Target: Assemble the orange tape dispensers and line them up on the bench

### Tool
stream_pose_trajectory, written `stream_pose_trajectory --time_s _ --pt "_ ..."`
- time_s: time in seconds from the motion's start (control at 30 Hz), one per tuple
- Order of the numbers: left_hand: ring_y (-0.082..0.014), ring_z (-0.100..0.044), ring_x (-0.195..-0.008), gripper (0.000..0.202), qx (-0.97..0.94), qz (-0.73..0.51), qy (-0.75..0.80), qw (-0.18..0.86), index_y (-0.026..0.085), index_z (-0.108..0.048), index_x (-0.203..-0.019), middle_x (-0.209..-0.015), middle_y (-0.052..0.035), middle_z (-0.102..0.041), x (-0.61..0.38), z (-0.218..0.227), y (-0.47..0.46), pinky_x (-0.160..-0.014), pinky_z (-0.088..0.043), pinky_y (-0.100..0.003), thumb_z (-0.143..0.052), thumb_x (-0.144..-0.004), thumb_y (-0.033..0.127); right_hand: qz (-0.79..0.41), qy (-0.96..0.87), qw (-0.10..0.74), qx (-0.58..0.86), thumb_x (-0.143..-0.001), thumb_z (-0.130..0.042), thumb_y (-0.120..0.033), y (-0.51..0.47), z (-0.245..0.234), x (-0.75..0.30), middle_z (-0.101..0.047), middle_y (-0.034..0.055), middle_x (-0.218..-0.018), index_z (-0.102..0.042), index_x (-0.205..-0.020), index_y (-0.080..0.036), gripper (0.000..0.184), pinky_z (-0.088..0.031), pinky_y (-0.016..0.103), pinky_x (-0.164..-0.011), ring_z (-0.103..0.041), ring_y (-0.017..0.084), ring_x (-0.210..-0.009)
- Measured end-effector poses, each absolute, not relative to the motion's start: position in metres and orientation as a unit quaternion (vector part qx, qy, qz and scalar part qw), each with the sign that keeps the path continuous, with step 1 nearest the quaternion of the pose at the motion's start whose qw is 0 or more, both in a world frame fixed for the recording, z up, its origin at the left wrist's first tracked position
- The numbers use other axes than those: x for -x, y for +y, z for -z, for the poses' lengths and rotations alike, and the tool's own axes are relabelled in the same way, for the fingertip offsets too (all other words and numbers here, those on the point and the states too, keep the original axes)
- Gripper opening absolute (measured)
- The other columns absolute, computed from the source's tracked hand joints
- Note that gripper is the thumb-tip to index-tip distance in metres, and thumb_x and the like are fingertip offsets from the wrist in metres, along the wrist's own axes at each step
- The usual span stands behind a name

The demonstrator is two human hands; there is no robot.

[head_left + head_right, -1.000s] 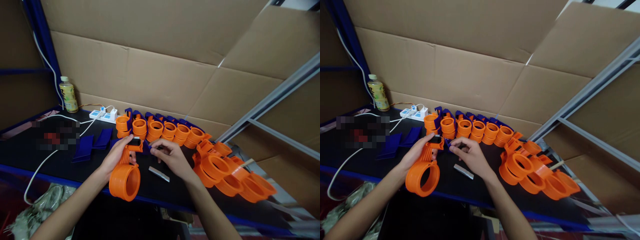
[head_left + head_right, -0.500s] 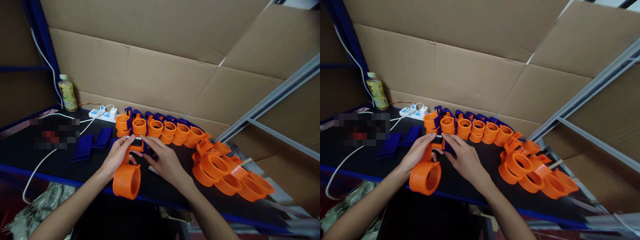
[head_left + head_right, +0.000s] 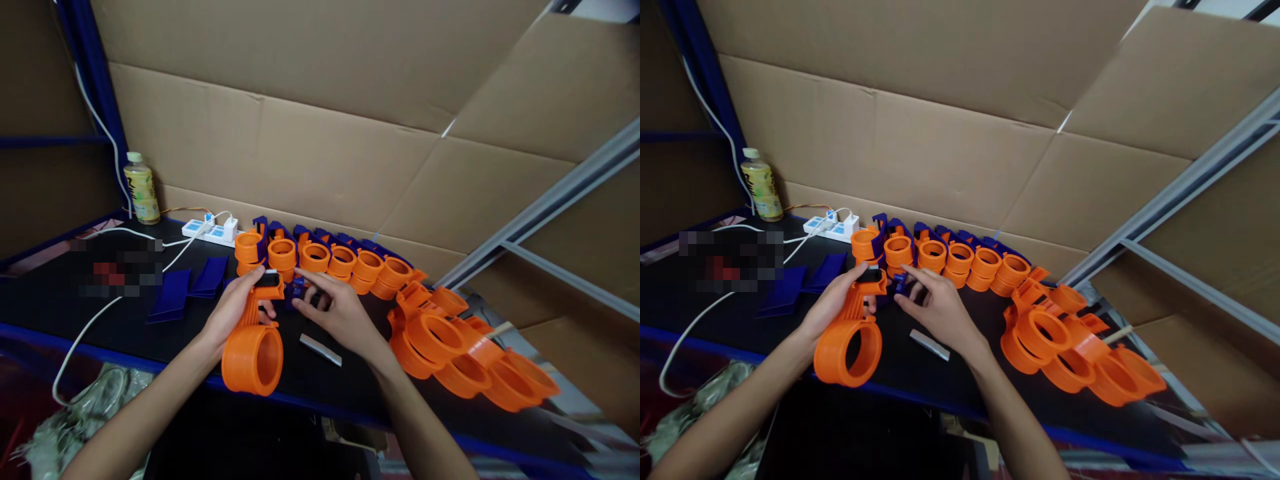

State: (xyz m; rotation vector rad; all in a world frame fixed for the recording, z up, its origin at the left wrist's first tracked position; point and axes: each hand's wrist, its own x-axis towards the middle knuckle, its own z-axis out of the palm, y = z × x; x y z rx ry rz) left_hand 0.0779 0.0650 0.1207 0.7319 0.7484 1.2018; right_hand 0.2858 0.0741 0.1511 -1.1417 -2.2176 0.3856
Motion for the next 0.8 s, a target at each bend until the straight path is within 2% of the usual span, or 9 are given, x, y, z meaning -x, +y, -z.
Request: stream_pose_trajectory --time_s 0.1,0.23,0.37,0.47,0.6,0.8 --pt "-0.0126 -0.059 -0.044 0.037 -0.332 -0.536 0.352 0.692 0.015 -0.066 -0.097 -0.057 -0.0015 -0.064 -0.079 -0.118 0.066 -0.046 -0.053 -0.022 -0.071 -0.086 0.05 -0.215 -0.845 0.299 0.389 -0.093 -0.067 -0.042 0.074 -0.164 -0.288 -0.066 0.0017 -0.093 -0.057 -0.143 -0.027 0.053 -0.051 0.023 -0.055 -0.056 0.011 -0.063" --pt "-0.0119 -0.056 -0.041 0.039 -0.331 -0.513 0.348 0.712 0.017 -0.064 -0.099 -0.057 -0.0009 -0.063 -0.083 -0.117 0.063 -0.044 -0.051 -0.022 -0.072 -0.085 0.052 -0.192 -0.864 0.274 0.375 -0.093 -0.068 -0.04 0.07 -0.167 -0.284 -0.069 0.0042 -0.104 -0.055 -0.145 -0.029 0.055 -0.056 0.028 -0.069 -0.062 0.015 -0.076" --pt "-0.0111 -0.052 -0.039 0.04 -0.35 -0.502 0.346 0.711 0.019 -0.061 -0.098 -0.054 0.0024 -0.059 -0.084 -0.118 0.057 -0.049 -0.056 -0.027 -0.071 -0.084 0.056 -0.158 -0.88 0.253 0.369 -0.094 -0.067 -0.038 0.066 -0.164 -0.285 -0.069 0.0055 -0.107 -0.05 -0.15 -0.028 0.059 -0.057 0.033 -0.081 -0.063 0.017 -0.084" --pt "-0.009 -0.046 -0.04 0.035 -0.379 -0.491 0.329 0.712 0.022 -0.058 -0.099 -0.053 0.0066 -0.053 -0.081 -0.119 0.054 -0.055 -0.059 -0.032 -0.073 -0.084 0.05 -0.131 -0.889 0.243 0.366 -0.095 -0.066 -0.036 0.063 -0.164 -0.287 -0.069 0.007 -0.109 -0.047 -0.152 -0.028 0.06 -0.056 0.036 -0.087 -0.064 0.02 -0.091" --pt "-0.0074 -0.037 -0.044 0.031 -0.399 -0.467 0.312 0.725 0.024 -0.058 -0.101 -0.056 0.0087 -0.048 -0.074 -0.121 0.051 -0.057 -0.059 -0.032 -0.076 -0.082 0.04 -0.117 -0.891 0.243 0.364 -0.096 -0.064 -0.035 0.057 -0.167 -0.288 -0.068 0.0072 -0.108 -0.044 -0.154 -0.029 0.062 -0.057 0.038 -0.089 -0.065 0.021 -0.094" --pt "-0.0064 -0.033 -0.043 0.023 -0.435 -0.458 0.304 0.713 0.023 -0.057 -0.097 -0.056 0.0097 -0.044 -0.069 -0.125 0.047 -0.054 -0.056 -0.026 -0.071 -0.079 0.022 -0.106 -0.897 0.232 0.362 -0.097 -0.063 -0.032 0.047 -0.17 -0.287 -0.065 0.008 -0.129 -0.04 -0.155 -0.033 0.063 -0.055 0.039 -0.098 -0.065 0.023 -0.111"
